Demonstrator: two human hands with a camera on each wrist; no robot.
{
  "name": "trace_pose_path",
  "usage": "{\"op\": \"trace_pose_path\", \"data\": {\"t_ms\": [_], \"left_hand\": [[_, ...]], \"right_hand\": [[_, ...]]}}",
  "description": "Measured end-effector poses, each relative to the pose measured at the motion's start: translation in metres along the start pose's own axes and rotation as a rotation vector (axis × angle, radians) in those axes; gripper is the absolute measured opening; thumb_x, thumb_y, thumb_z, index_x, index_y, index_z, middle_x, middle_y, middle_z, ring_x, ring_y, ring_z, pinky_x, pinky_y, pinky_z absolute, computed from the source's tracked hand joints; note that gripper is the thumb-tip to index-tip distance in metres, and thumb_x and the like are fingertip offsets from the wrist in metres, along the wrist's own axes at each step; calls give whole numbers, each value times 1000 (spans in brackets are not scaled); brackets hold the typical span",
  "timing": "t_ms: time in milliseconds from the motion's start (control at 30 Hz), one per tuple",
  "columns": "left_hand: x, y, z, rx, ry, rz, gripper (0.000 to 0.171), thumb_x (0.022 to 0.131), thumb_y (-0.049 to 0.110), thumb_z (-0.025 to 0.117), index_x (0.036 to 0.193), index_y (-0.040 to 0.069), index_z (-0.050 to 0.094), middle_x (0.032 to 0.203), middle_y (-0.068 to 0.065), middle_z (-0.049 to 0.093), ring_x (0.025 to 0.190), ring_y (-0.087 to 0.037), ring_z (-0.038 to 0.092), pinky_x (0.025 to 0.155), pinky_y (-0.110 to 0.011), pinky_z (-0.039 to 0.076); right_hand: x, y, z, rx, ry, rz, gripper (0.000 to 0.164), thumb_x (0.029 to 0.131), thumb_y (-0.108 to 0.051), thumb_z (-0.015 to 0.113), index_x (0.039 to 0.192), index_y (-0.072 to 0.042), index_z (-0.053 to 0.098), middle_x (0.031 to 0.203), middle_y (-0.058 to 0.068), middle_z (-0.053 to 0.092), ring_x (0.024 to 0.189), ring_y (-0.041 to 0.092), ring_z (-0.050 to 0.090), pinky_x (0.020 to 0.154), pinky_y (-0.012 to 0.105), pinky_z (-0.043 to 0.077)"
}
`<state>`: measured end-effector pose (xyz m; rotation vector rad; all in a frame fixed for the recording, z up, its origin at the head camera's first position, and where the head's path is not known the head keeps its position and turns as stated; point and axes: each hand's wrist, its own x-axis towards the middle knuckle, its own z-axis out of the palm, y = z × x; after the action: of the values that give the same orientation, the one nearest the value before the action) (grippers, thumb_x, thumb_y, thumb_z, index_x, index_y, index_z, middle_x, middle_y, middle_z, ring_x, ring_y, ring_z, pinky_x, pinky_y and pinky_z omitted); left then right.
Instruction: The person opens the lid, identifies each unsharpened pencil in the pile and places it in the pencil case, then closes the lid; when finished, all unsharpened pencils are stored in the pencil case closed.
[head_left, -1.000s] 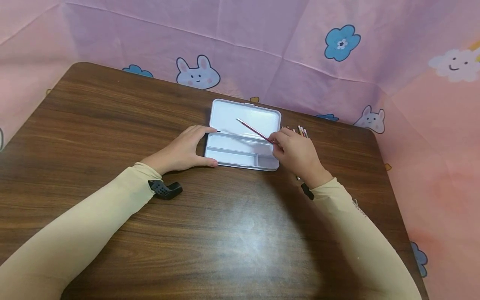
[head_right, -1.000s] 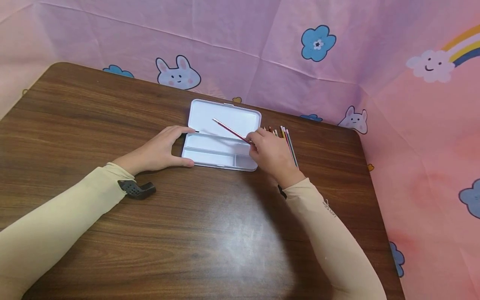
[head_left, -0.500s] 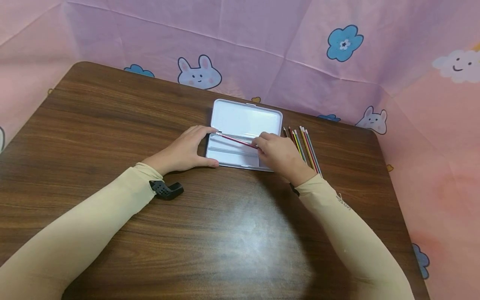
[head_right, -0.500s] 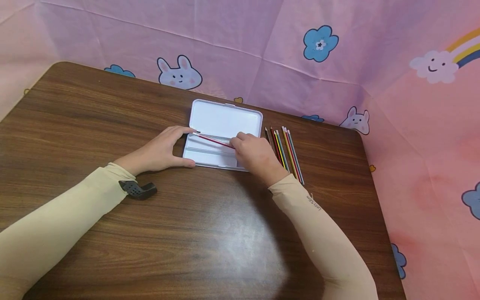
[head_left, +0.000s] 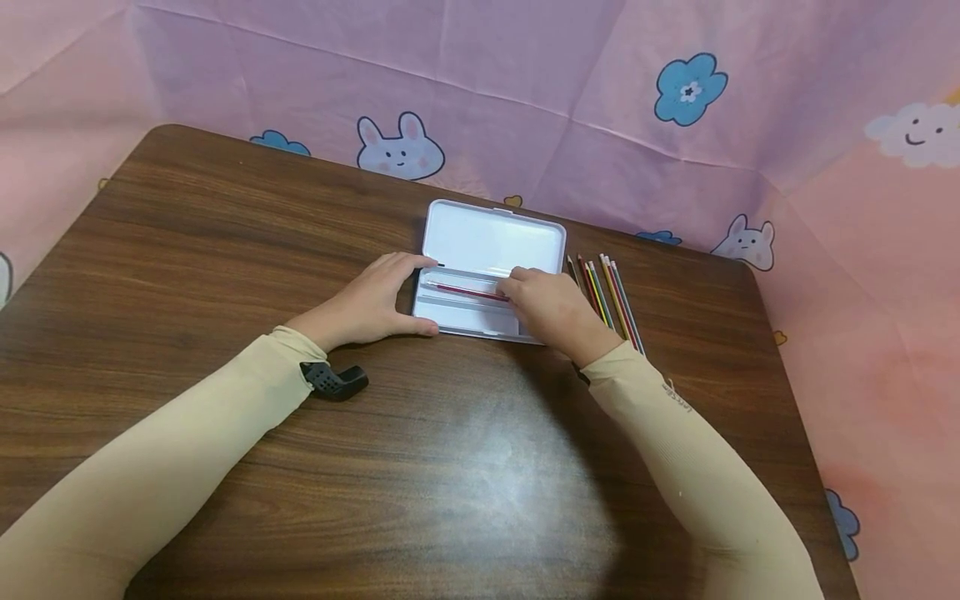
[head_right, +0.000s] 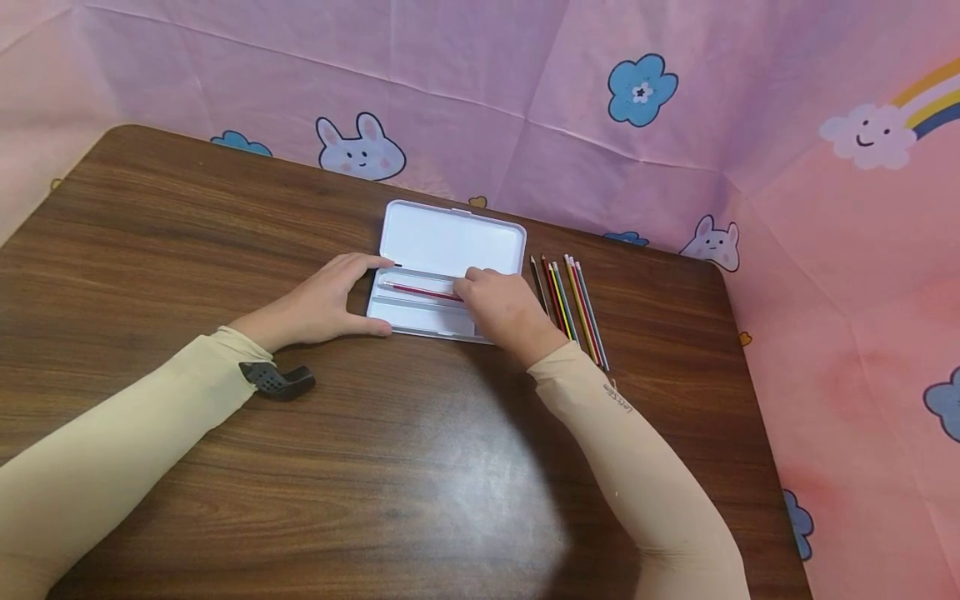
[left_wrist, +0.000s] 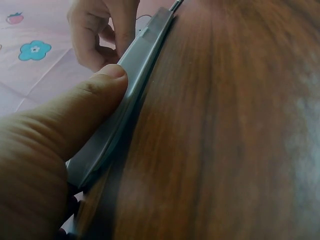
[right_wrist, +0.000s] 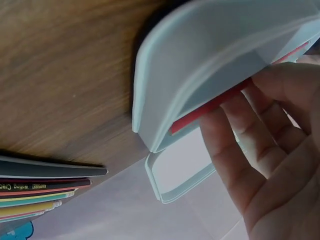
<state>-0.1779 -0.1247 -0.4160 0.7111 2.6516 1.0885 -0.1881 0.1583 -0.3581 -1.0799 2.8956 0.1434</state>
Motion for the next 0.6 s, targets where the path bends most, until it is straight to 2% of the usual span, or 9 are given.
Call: {"op": "trace_pose_path", "data": {"t_ms": [300, 600], "left_hand": [[0, -1, 1, 5, 3, -2, 100, 81, 64, 81, 158, 18, 37, 162, -8, 37, 151, -30, 29, 120, -58, 30], [0, 1, 1, 2, 2, -7, 100, 81, 63, 81, 158, 17, 37, 162, -9, 37, 152, -31, 28, 121, -58, 29]], "right_hand": [[3, 2, -2, 71, -2, 5, 25, 101, -8, 63, 116, -19, 80, 100, 1, 74, 78, 15, 65, 67, 37, 57], [4, 6, -1, 146, -18, -18, 23, 102, -8, 64, 116, -15, 80, 103, 2, 75, 88, 16, 68, 78, 37, 58]]}}
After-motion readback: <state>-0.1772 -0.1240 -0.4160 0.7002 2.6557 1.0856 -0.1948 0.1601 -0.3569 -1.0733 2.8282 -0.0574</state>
